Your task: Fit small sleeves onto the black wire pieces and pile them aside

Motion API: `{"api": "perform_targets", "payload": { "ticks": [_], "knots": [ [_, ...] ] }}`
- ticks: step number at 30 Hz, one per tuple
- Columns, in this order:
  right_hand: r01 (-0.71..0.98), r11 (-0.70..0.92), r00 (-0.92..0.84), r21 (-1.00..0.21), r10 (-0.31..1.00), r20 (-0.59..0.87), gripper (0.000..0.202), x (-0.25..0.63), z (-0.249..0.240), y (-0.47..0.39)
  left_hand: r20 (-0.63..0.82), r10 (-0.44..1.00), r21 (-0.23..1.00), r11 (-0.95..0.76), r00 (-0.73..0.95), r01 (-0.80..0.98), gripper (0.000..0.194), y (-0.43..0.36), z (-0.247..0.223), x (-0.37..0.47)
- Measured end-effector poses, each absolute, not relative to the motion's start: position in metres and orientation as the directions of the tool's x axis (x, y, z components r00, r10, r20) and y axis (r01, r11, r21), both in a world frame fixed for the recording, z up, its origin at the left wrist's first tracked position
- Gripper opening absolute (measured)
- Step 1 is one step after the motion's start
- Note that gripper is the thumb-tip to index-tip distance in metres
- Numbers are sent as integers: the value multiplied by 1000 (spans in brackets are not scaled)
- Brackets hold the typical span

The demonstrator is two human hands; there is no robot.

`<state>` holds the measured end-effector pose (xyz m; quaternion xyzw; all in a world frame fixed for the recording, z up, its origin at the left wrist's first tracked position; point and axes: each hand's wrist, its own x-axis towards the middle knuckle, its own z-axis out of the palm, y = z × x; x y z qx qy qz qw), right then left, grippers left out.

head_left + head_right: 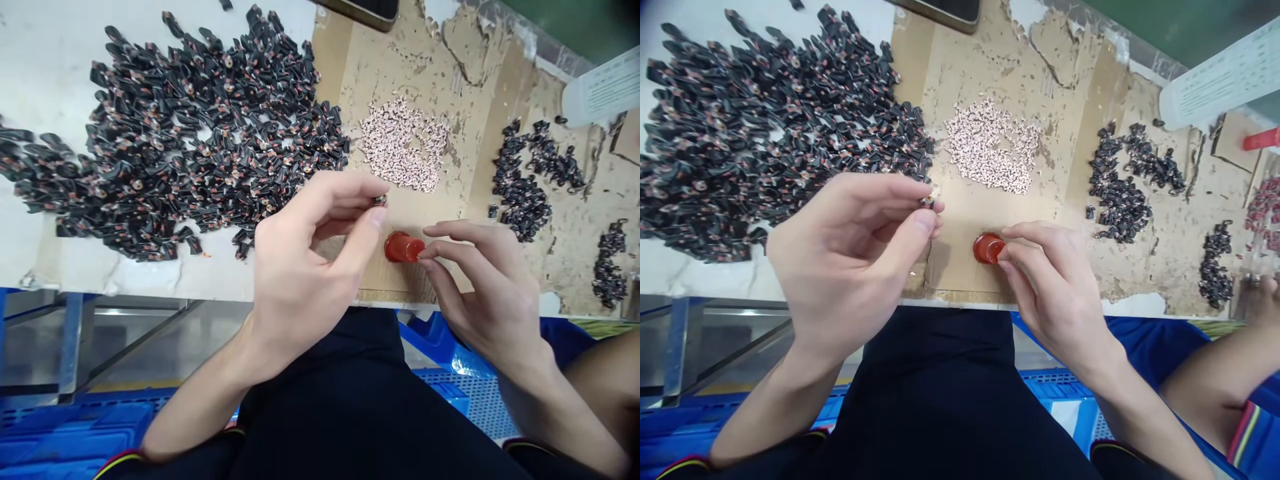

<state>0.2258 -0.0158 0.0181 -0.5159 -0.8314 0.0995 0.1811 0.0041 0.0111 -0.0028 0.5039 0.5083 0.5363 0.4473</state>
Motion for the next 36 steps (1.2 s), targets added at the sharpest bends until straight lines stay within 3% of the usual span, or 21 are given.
{"api": "perform_targets", "payload": {
  "ticks": [2,5,8,10,13,19,25,31,36],
  "knots": [
    [819,396,-350,-414,918,187,27,225,20,-17,98,992,995,-97,-85,15,17,10,-2,4],
    [729,249,-189,-638,968,162,20,221,28,-20,45,999,996,-45,0,-80,20,8,-1,6],
    [491,61,-53,-869,998,40,14,216,36,-21,-107,982,966,140,158,-219,21,6,0,12],
    [330,-47,-11,-943,998,-54,11,213,40,-22,-178,952,916,252,249,-311,20,5,1,17],
    [223,-108,25,-969,994,-105,10,210,41,-23,-217,918,850,344,330,-398,15,6,2,23],
    [322,-1,12,-947,1000,2,14,204,38,-24,-272,888,780,429,371,-455,12,5,3,25],
    [371,23,6,-928,1000,27,7,204,38,-23,-286,883,786,439,373,-436,12,4,5,26],
    [369,86,-44,-925,996,75,19,204,37,-21,-317,869,769,470,379,-434,8,5,7,26],
    [309,82,53,-947,993,104,31,204,29,-22,-379,848,683,527,372,-505,11,6,10,27]
  ]
}}
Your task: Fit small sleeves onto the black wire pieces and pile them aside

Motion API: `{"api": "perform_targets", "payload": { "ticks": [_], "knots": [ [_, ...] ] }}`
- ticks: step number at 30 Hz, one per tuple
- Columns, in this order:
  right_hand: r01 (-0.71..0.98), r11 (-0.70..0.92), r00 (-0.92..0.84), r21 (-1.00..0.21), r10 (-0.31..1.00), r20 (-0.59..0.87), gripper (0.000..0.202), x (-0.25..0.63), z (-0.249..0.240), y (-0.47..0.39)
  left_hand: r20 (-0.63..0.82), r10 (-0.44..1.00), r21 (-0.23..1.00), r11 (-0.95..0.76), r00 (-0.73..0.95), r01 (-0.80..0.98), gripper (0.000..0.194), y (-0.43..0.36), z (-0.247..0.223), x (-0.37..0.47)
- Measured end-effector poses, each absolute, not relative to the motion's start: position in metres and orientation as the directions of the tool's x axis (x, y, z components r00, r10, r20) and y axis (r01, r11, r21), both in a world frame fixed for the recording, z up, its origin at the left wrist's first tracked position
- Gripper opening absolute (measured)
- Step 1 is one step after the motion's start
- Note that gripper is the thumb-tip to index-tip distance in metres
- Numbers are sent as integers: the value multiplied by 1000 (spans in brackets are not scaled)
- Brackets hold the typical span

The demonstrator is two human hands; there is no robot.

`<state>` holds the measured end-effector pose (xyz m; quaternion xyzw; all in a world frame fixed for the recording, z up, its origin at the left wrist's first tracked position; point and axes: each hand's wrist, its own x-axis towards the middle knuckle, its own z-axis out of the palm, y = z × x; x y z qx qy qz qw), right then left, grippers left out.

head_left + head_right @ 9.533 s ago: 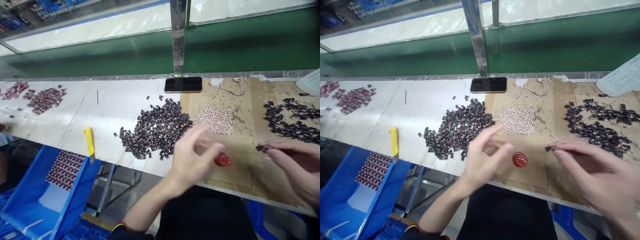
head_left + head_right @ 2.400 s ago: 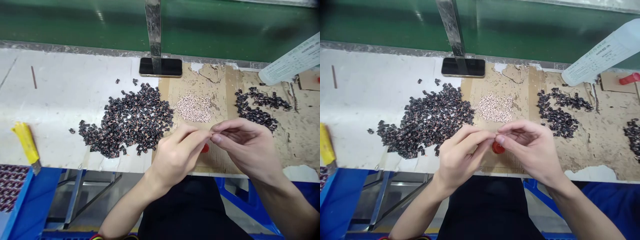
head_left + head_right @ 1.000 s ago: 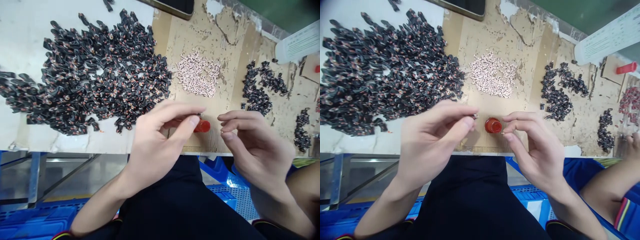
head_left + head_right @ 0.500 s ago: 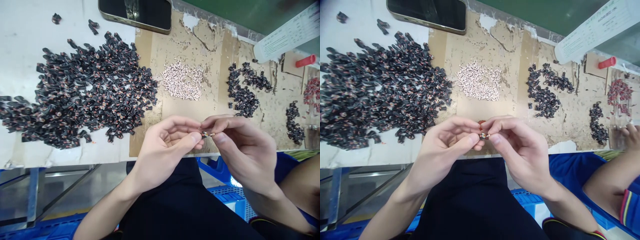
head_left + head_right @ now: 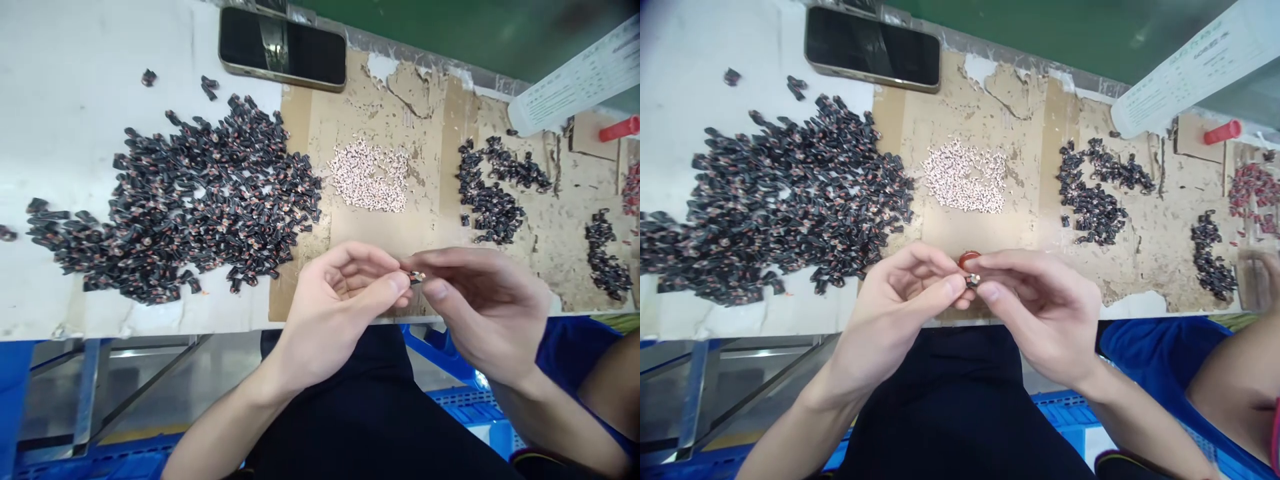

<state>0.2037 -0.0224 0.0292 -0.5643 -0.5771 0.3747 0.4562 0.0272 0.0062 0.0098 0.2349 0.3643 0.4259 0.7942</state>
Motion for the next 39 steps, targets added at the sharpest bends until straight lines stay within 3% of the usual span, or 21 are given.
{"api": "perform_targets", "payload": {
  "ticks": [5,9,11,13,14,16,17,19,24,30,32,34,36,39],
  "knots": [
    [392,230,-2,-891,968,249,44,210,20,-26,-438,810,653,584,389,-481,29,3,15,31],
    [425,186,73,-886,968,238,39,212,17,-27,-396,823,714,555,408,-427,30,5,10,38],
    [440,145,136,-886,965,225,29,222,12,-23,-270,901,883,372,340,-286,27,11,4,36],
    [553,104,207,-827,944,258,16,243,3,-15,-8,984,999,1,176,42,27,22,-3,27],
    [656,91,226,-749,924,310,10,257,-3,-9,171,980,940,-195,106,282,24,28,-6,20],
    [879,86,138,-470,896,421,9,287,-14,2,371,925,656,-322,79,683,19,40,-13,2],
    [941,99,66,-324,885,461,11,301,-17,6,379,914,530,-343,144,776,20,45,-16,-8],
    [981,110,-22,-160,882,471,12,321,-18,14,352,897,380,-397,267,835,17,52,-20,-24],
    [978,136,-51,-160,893,447,15,315,-4,34,313,857,314,-501,410,807,19,59,-22,-43],
    [908,276,-198,-317,946,257,17,283,-10,76,369,885,459,-438,282,773,15,63,-14,-46],
    [894,291,-225,-339,949,222,19,280,-13,84,377,909,568,-378,177,732,16,60,-11,-45],
    [893,320,-259,-318,941,218,20,280,-14,88,274,961,785,-249,43,566,16,57,-7,-43],
    [892,358,-308,-275,928,207,21,281,-14,89,87,995,958,-71,-44,278,12,54,-2,-39],
    [892,398,-367,-212,914,174,23,282,-14,92,-152,988,982,149,-18,-119,8,52,4,-34]
  ]
}}
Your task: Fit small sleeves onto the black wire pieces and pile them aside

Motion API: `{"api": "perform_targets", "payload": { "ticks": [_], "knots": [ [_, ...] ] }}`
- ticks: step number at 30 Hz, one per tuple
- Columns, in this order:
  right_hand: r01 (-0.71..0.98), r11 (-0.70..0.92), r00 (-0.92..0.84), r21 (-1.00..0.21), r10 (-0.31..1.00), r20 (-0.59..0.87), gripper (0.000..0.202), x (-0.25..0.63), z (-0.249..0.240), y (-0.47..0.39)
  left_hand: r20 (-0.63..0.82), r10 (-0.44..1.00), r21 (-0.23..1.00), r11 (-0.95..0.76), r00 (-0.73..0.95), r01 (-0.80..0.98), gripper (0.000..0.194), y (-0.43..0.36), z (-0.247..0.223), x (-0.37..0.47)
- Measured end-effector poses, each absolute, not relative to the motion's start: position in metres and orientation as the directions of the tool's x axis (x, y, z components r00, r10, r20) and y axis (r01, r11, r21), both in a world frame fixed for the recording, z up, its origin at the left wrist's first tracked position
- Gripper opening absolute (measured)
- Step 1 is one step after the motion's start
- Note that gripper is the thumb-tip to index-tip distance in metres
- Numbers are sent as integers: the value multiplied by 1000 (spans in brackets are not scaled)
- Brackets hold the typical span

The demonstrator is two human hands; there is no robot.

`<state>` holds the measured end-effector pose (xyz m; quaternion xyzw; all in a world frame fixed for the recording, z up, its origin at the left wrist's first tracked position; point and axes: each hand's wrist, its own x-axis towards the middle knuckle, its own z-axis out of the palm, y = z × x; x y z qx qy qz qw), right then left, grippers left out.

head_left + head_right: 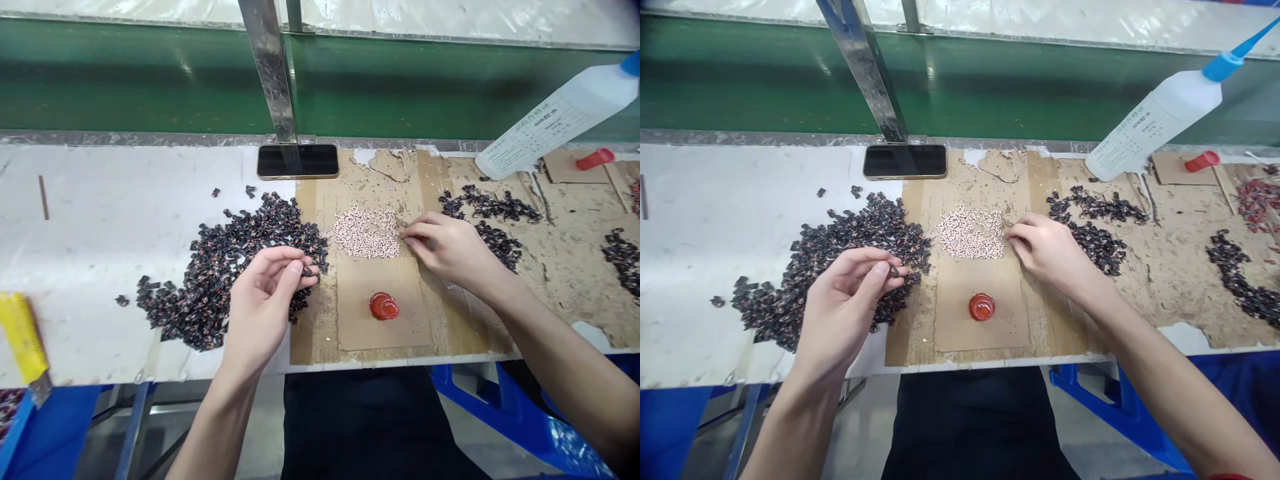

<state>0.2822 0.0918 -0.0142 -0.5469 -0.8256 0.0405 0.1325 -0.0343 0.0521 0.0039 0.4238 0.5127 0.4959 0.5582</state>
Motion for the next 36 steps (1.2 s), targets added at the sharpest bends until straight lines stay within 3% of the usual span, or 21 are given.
{"api": "perform_targets", "payload": {
  "ticks": [3,5,8,11,13,16,18,20,30,36],
  "knots": [
    [884,416,-392,-214,908,147,23,283,-10,93,-287,954,882,300,92,-363,9,51,7,-30],
    [883,373,-349,-285,928,132,19,283,-4,89,-325,936,826,350,134,-442,13,50,7,-26],
    [804,207,-185,-557,978,96,13,274,13,71,-318,932,812,362,172,-458,15,45,8,-18],
    [510,30,-142,-860,989,-50,11,252,32,46,-253,943,857,322,215,-403,9,36,16,-5],
    [335,-62,-184,-940,974,-130,7,236,41,32,-163,965,925,222,207,-307,9,29,22,4],
    [213,-131,-193,-968,966,-173,3,218,48,20,162,968,987,-160,189,-29,14,21,26,14],
    [193,-146,-175,-970,968,-180,3,213,50,18,377,900,902,-410,216,133,14,19,25,16],
    [205,-142,-170,-968,969,-178,4,211,50,17,479,843,820,-529,244,217,12,19,23,15],
    [225,-39,-165,-974,983,-78,8,210,45,15,533,787,692,-617,312,374,10,19,19,12],
    [155,6,-41,-988,999,-1,14,202,36,5,456,863,820,-502,216,274,11,12,14,20]
  ]
}}
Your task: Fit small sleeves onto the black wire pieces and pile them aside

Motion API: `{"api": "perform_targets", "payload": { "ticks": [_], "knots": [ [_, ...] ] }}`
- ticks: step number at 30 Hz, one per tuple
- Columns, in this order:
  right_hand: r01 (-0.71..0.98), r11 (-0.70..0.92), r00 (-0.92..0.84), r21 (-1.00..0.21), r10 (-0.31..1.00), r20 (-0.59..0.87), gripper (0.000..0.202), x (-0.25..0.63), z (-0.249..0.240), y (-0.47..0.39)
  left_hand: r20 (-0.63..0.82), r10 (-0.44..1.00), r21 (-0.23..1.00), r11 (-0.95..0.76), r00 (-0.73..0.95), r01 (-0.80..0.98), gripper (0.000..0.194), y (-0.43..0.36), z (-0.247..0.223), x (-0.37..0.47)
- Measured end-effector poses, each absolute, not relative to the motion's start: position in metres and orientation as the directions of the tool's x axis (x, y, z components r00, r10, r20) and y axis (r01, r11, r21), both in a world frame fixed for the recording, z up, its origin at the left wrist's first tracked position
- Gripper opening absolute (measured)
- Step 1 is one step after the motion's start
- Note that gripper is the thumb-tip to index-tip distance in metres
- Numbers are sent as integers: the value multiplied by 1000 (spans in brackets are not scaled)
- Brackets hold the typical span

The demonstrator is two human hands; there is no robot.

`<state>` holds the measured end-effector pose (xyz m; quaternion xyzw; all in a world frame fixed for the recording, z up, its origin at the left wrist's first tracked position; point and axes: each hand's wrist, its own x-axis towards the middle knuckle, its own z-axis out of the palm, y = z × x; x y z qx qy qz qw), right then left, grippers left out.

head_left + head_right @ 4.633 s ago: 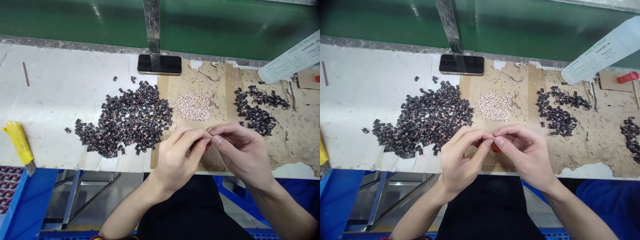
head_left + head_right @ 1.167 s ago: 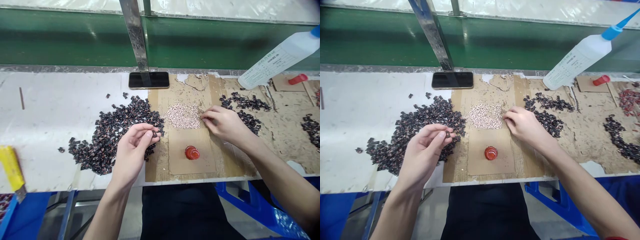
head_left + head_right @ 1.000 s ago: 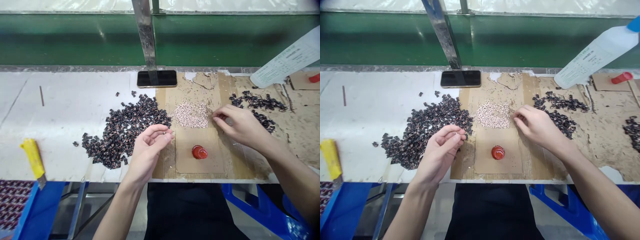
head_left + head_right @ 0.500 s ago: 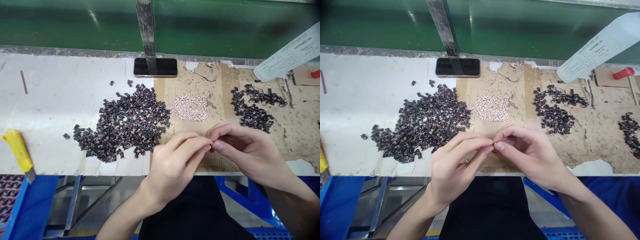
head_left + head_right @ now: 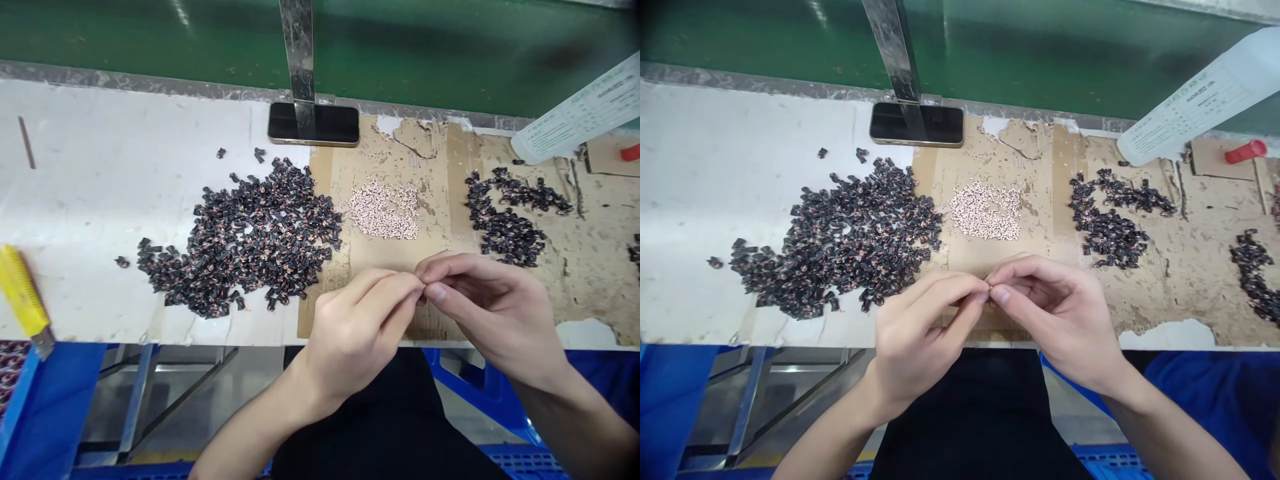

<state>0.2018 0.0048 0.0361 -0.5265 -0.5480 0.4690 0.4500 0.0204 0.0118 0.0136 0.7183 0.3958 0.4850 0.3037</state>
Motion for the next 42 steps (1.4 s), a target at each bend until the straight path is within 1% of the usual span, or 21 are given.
{"api": "perform_targets", "payload": {
  "ticks": [2,6,8,10,15,17,19,21,24,25,27,30,33,35,37,38,40,42],
  "knots": [
    [141,-3,-27,-990,1000,-6,14,200,33,1,436,876,831,-481,208,280,11,10,13,22],
    [30,-50,-70,-998,996,-52,15,200,25,-4,423,889,841,-457,173,290,11,7,10,22],
    [17,-60,-68,-998,996,-62,14,200,23,-6,418,895,849,-446,159,284,12,6,9,22],
    [55,-48,-47,-997,998,-51,12,198,22,-7,403,901,856,-433,160,281,12,5,8,21],
    [156,50,-35,-987,998,45,12,191,25,-10,377,901,875,-422,213,235,14,5,8,19],
    [206,80,-44,-975,996,73,13,193,25,-11,342,915,895,-387,216,221,12,5,7,17],
    [308,126,-49,-943,992,116,14,197,23,-12,280,945,926,-312,168,213,9,5,7,14],
    [482,197,-71,-854,980,186,15,205,20,-14,200,975,957,-215,96,195,5,6,5,9],
    [746,299,-183,-596,951,248,18,214,17,-19,90,996,985,-93,26,146,3,8,2,0],
    [796,325,-223,-510,942,251,20,216,16,-20,66,998,989,-68,17,133,5,8,2,-2],
    [846,370,-287,-385,923,255,23,218,15,-22,53,999,992,-53,7,112,9,9,1,-6],
    [863,409,-337,-295,903,268,27,217,15,-23,80,997,992,-78,-18,96,14,11,2,-8],
    [871,421,-360,-253,898,253,30,217,14,-23,88,996,989,-84,-33,125,18,11,2,-8],
    [871,434,-380,-230,892,246,31,217,14,-23,120,992,984,-112,-49,139,20,11,2,-8],
    [871,431,-375,-235,893,249,31,218,15,-23,158,986,981,-149,-62,127,19,11,2,-7],
    [871,416,-355,-262,901,249,30,218,16,-23,151,987,984,-144,-61,106,18,11,2,-6],
    [853,356,-278,-382,929,246,26,217,19,-23,64,998,998,-64,-20,20,16,10,3,-1],
    [780,277,-174,-561,957,230,21,215,23,-23,-84,994,991,91,73,-98,14,8,4,5]
  ]
}}
